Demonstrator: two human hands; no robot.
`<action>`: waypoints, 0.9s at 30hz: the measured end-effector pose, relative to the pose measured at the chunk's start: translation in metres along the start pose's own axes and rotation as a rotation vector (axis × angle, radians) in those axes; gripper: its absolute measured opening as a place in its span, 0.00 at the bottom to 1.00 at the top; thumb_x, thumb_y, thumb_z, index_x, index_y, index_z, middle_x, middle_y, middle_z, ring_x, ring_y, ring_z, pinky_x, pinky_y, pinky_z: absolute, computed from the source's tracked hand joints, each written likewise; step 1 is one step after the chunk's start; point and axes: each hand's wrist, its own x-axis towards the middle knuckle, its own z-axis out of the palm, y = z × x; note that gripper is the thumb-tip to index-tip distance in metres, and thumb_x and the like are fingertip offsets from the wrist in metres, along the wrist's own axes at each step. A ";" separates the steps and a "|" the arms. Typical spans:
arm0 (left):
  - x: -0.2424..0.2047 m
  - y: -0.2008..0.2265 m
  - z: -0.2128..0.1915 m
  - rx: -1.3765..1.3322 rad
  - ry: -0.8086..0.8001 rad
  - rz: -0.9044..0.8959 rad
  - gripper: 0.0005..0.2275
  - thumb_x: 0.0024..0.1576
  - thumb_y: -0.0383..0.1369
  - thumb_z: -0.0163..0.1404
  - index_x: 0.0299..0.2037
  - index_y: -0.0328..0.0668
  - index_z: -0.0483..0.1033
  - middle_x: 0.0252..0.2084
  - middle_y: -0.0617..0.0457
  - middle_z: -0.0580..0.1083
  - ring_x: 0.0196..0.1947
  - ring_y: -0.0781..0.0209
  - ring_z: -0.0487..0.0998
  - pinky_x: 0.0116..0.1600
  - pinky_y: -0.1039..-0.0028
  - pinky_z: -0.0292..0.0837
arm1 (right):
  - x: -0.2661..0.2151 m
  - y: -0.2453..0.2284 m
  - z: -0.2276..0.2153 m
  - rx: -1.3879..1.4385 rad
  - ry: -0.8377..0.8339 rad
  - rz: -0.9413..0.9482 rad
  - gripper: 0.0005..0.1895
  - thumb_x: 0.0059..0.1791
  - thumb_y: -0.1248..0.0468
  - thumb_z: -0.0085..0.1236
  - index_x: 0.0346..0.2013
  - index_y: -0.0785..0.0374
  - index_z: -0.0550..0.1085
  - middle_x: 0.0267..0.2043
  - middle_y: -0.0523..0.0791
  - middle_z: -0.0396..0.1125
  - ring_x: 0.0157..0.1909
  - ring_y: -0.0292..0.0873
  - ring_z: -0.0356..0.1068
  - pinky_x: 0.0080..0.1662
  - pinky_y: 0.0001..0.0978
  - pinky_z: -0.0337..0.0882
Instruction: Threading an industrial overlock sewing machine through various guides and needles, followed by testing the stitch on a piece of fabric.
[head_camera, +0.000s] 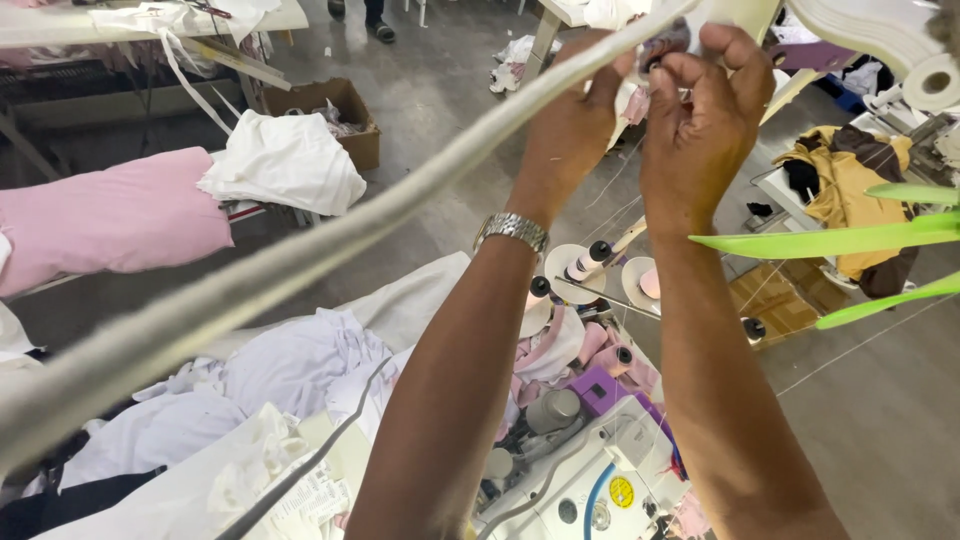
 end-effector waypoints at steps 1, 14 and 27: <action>-0.004 0.004 -0.001 -0.066 0.040 -0.131 0.17 0.60 0.46 0.45 0.53 0.48 0.73 0.40 0.55 0.75 0.40 0.62 0.75 0.48 0.68 0.74 | -0.001 -0.003 -0.001 0.103 -0.021 0.085 0.08 0.54 0.85 0.62 0.45 0.76 0.77 0.61 0.48 0.55 0.67 0.51 0.61 0.56 0.45 0.90; -0.031 0.018 -0.025 -0.544 0.271 -0.262 0.04 0.58 0.36 0.55 0.35 0.54 0.73 0.41 0.59 0.75 0.47 0.63 0.77 0.54 0.68 0.74 | -0.034 -0.012 -0.005 0.188 0.146 0.314 0.19 0.58 0.72 0.56 0.62 0.55 0.66 0.67 0.49 0.54 0.66 0.45 0.63 0.42 0.24 0.81; -0.062 -0.004 -0.045 -0.111 0.143 -0.330 0.12 0.59 0.42 0.48 0.41 0.43 0.76 0.31 0.54 0.69 0.34 0.62 0.69 0.41 0.66 0.64 | -0.061 0.002 -0.015 0.893 0.088 1.119 0.07 0.55 0.57 0.55 0.41 0.56 0.72 0.38 0.41 0.71 0.40 0.36 0.76 0.39 0.26 0.76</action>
